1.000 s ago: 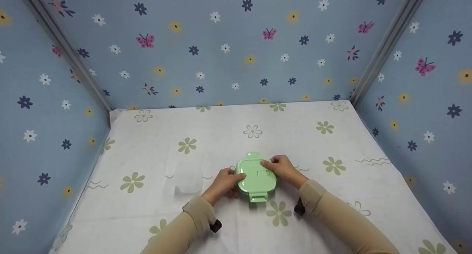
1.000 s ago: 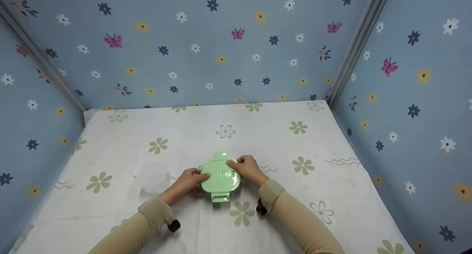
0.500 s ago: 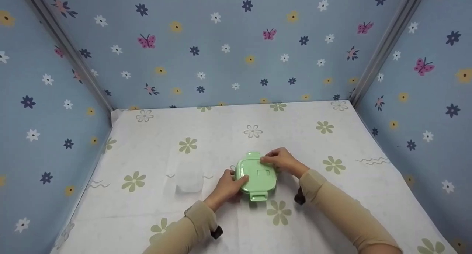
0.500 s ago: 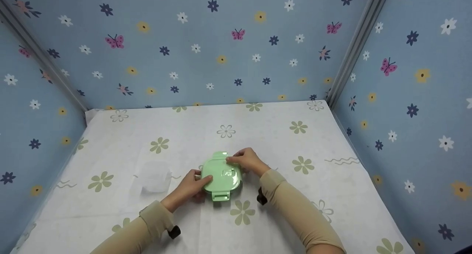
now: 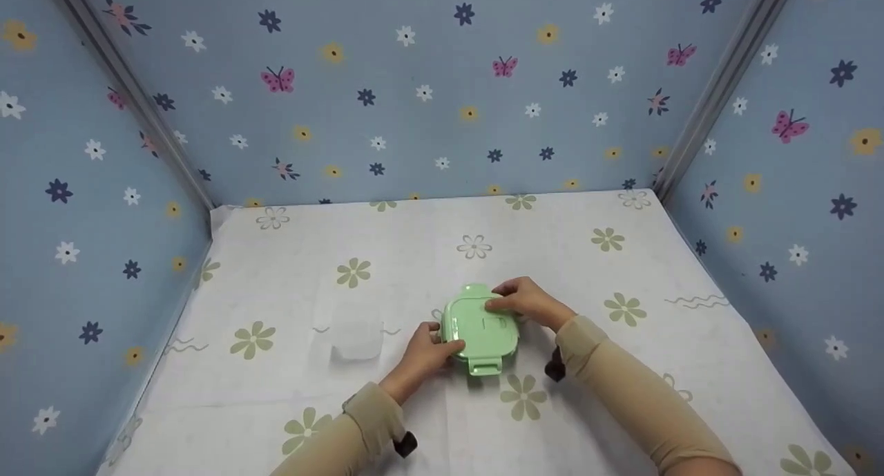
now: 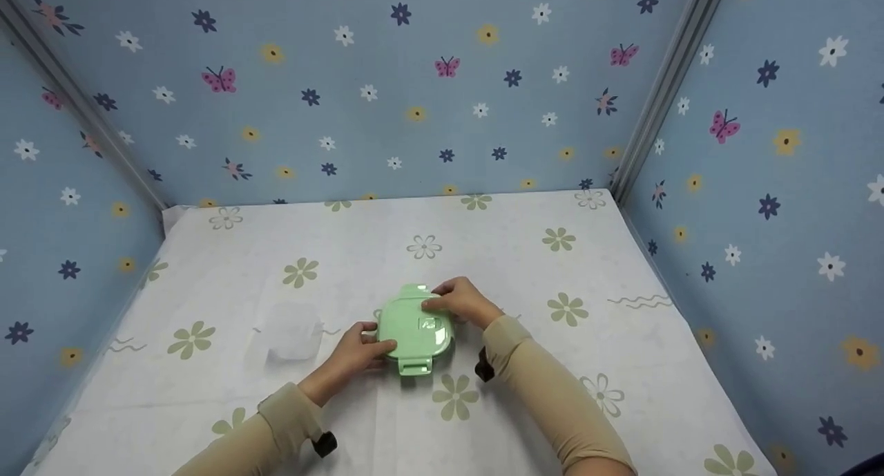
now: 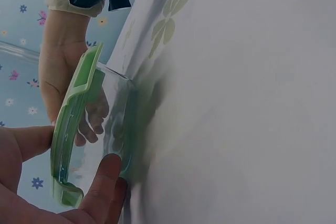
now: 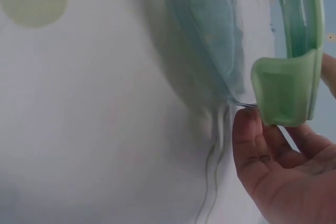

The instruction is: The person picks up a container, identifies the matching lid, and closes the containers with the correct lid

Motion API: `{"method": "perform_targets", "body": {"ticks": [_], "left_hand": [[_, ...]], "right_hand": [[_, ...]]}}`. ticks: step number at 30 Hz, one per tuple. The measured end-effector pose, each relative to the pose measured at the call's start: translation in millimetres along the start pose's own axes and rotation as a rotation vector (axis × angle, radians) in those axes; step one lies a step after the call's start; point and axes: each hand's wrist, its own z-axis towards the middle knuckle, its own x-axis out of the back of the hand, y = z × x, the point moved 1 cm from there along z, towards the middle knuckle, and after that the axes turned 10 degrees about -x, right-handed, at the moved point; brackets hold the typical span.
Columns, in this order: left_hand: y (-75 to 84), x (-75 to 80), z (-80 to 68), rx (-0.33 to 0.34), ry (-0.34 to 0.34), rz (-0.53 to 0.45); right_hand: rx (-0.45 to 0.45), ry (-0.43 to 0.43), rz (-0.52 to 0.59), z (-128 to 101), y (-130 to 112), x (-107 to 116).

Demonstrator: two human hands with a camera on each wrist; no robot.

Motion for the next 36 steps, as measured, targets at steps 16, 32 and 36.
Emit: {"method": "perform_targets", "body": {"ticks": [16, 32, 36], "left_hand": [[-0.3, -5.2, -7.9, 0.033, 0.049, -0.058], [6.9, -6.7, 0.2, 0.1, 0.073, -0.137], [6.1, -6.2, -1.3, 0.093, 0.074, -0.146]], "right_hand": [[-0.037, -0.099, 0.022, 8.1, 8.1, -3.7], [-0.005, -0.078, 0.074, 10.0, 7.8, 0.5], [-0.005, -0.065, 0.075, 8.2, 7.1, -0.8]]}}
